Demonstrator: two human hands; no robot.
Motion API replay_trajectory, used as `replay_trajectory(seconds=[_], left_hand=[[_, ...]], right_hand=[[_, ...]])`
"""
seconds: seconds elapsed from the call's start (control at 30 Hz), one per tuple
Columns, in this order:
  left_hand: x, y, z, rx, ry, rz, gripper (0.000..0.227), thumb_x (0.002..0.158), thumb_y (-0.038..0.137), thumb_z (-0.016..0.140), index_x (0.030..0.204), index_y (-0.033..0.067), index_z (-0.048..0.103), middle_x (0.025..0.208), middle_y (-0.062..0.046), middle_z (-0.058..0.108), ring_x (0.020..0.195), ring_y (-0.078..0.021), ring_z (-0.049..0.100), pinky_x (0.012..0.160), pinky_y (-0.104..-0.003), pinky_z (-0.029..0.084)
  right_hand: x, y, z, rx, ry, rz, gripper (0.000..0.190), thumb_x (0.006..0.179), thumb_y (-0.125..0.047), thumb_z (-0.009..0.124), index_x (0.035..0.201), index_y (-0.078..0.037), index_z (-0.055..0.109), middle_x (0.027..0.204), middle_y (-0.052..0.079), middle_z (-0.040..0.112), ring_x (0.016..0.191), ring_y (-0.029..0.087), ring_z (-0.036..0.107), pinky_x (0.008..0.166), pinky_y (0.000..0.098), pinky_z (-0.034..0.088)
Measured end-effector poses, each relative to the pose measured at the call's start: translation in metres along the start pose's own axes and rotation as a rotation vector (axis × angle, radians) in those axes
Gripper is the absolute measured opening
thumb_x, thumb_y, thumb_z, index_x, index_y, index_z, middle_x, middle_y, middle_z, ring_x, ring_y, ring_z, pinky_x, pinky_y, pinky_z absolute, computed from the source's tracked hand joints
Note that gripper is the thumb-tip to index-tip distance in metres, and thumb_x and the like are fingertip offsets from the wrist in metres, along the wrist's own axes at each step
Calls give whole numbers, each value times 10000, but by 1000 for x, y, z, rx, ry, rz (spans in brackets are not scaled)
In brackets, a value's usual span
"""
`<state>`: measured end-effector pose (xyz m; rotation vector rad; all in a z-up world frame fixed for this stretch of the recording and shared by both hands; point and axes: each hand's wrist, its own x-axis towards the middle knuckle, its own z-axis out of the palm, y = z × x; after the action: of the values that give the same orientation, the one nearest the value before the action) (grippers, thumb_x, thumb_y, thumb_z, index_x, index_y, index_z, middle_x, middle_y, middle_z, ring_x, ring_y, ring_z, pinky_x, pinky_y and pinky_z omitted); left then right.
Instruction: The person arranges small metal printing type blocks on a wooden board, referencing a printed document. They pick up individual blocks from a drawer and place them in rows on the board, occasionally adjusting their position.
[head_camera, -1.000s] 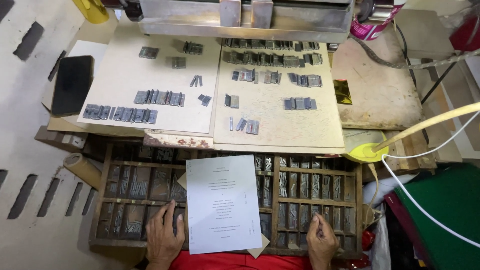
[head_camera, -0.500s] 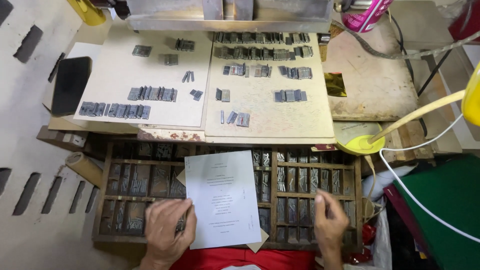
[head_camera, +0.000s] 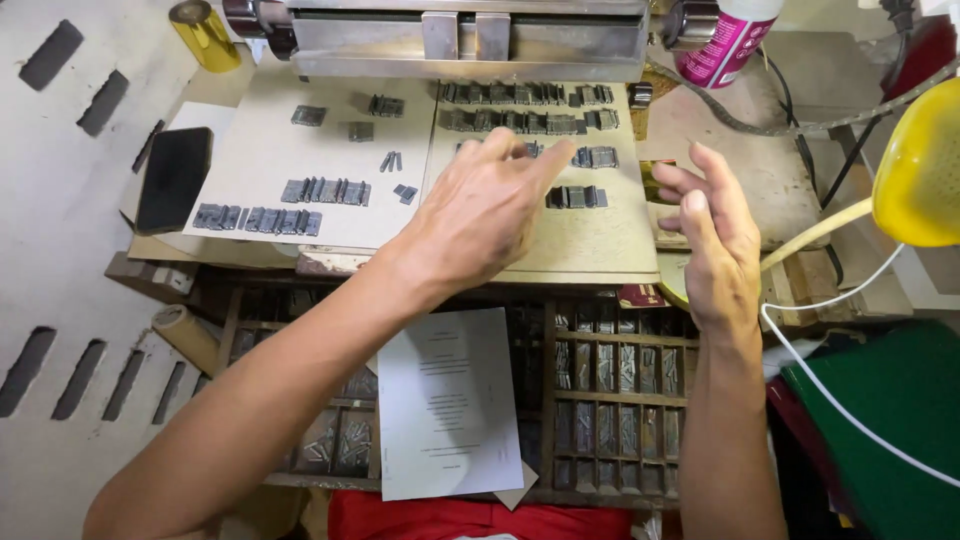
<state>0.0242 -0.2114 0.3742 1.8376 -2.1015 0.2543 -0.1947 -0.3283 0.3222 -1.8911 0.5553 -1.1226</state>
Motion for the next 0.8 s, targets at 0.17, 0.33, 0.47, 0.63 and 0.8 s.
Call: replay_trajectory(seconds=[0.17, 0.33, 0.47, 0.63, 0.8], left_hand=[[15, 1, 5, -3, -2, -13, 624, 877, -113, 466, 1492, -7, 468, 683, -138, 631, 954, -298, 599, 783, -417, 449], [17, -2, 10, -9, -23, -65, 532, 952, -34, 539, 1483, 3, 530, 838, -183, 703, 886, -254, 652, 820, -391, 472], [20, -6, 14, 13, -18, -44, 501, 967, 0, 511, 1467, 6, 539, 768, -161, 710, 988, -281, 619, 836, -398, 444], [20, -7, 8, -56, -47, -51, 496, 958, -30, 497, 1451, -9, 548, 796, -183, 732, 1049, -312, 623, 865, -416, 447], [22, -10, 6, -93, -7, -43, 467, 954, -29, 502, 1416, -8, 571, 876, -204, 755, 1144, -352, 620, 888, -458, 462]], right_hand=[[17, 5, 2, 19, -60, 52, 512, 1115, -282, 406, 1568, -46, 366, 1334, 184, 652, 1234, 235, 585, 940, 332, 512], [23, 7, 3, 22, -91, 85, 465, 1140, -206, 402, 1578, -52, 375, 1285, 158, 681, 1201, 208, 579, 932, 307, 505], [28, 10, 2, -5, -96, 71, 468, 1143, -210, 405, 1577, -38, 373, 1273, 157, 687, 1193, 213, 584, 932, 309, 504], [30, 7, 2, -26, -115, 74, 471, 1143, -211, 408, 1578, -32, 381, 1248, 159, 692, 1214, 216, 578, 938, 297, 508], [33, 8, 3, -68, -128, 63, 480, 1145, -225, 429, 1584, -34, 393, 1232, 152, 699, 1203, 202, 579, 946, 287, 510]])
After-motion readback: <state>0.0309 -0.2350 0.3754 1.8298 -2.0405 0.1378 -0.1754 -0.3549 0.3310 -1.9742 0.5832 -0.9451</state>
